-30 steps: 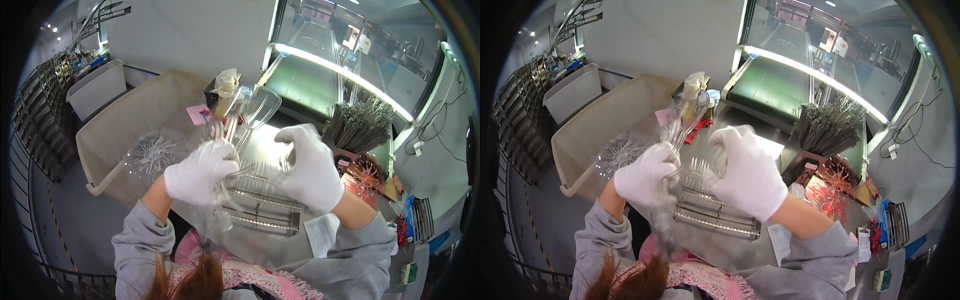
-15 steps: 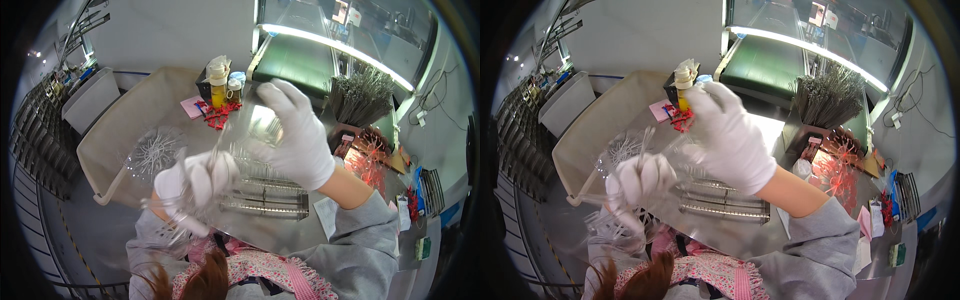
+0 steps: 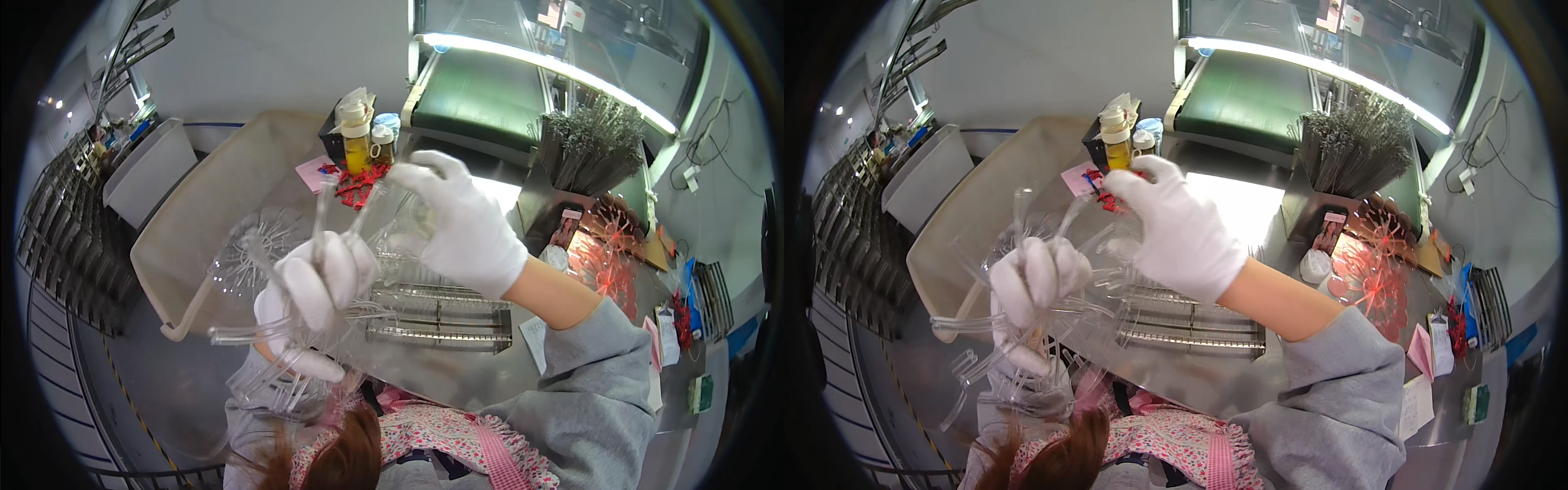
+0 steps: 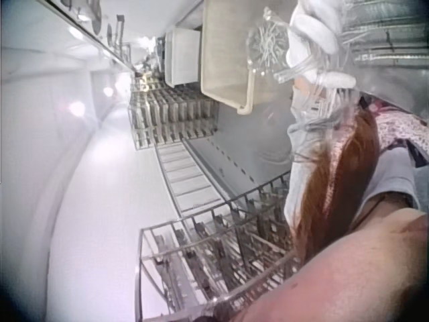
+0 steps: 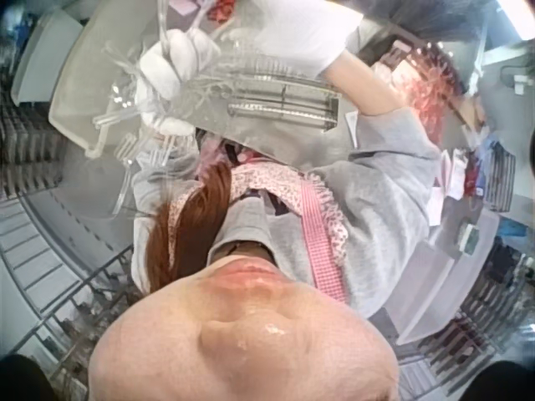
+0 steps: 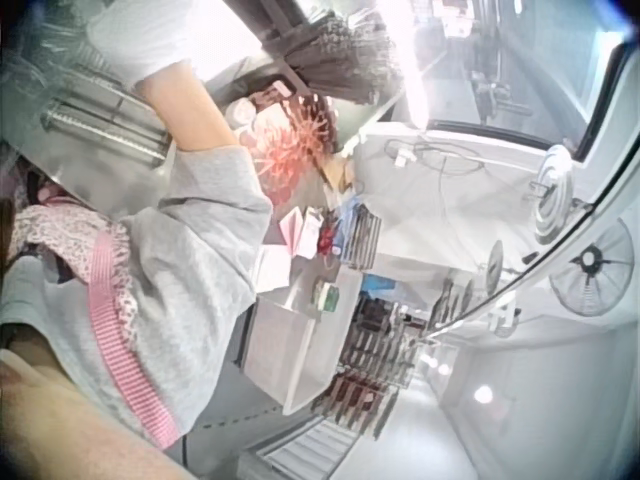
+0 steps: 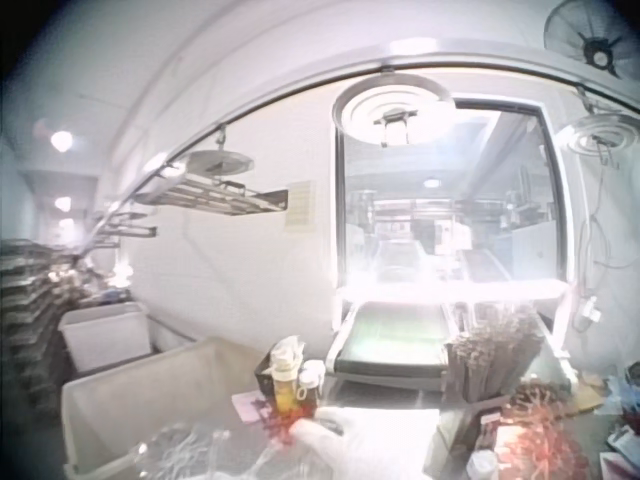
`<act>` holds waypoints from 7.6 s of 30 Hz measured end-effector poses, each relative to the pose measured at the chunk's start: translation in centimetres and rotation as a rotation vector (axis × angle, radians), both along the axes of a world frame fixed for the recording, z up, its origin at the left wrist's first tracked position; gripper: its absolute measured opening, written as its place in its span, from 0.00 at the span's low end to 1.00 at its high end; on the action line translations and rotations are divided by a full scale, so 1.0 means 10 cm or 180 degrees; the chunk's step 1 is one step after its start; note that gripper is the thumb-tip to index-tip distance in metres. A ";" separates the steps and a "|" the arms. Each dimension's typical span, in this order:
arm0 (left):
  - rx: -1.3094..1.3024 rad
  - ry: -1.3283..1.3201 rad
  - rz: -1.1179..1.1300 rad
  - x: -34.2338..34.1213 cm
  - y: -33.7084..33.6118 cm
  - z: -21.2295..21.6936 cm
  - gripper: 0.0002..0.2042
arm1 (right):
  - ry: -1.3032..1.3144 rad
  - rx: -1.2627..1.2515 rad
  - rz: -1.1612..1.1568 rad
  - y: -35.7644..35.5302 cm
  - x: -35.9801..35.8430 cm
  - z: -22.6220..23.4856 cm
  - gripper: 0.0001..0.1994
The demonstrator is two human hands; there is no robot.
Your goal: The person assembles clear plastic decorative pieces by inserting them into a metal rack with slots. They repeatedly pick up bundles of plastic pieces, separate them, and place them into the rack, then adjust the rack and continue the process.
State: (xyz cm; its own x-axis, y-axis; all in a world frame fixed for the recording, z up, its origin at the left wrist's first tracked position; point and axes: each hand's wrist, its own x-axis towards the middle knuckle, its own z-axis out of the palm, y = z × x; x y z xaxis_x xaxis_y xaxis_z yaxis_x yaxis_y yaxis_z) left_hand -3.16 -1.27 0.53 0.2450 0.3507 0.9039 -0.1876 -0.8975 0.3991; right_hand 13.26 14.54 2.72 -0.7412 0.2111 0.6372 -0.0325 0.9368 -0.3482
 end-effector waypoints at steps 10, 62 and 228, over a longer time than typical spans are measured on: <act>-0.0708 0.1558 0.0894 0.14 -0.07 0.25 0.20 | -0.2326 0.0037 0.0502 0.19 -0.06 0.14 0.27; -0.2491 0.0193 0.1907 0.82 0.61 0.14 0.42 | 0.1500 0.2859 0.0759 -0.34 0.18 0.56 0.09; -0.1902 0.3794 0.4616 0.19 -0.49 -1.60 0.39 | 0.0955 -0.1795 -0.2309 1.99 1.40 -2.21 0.28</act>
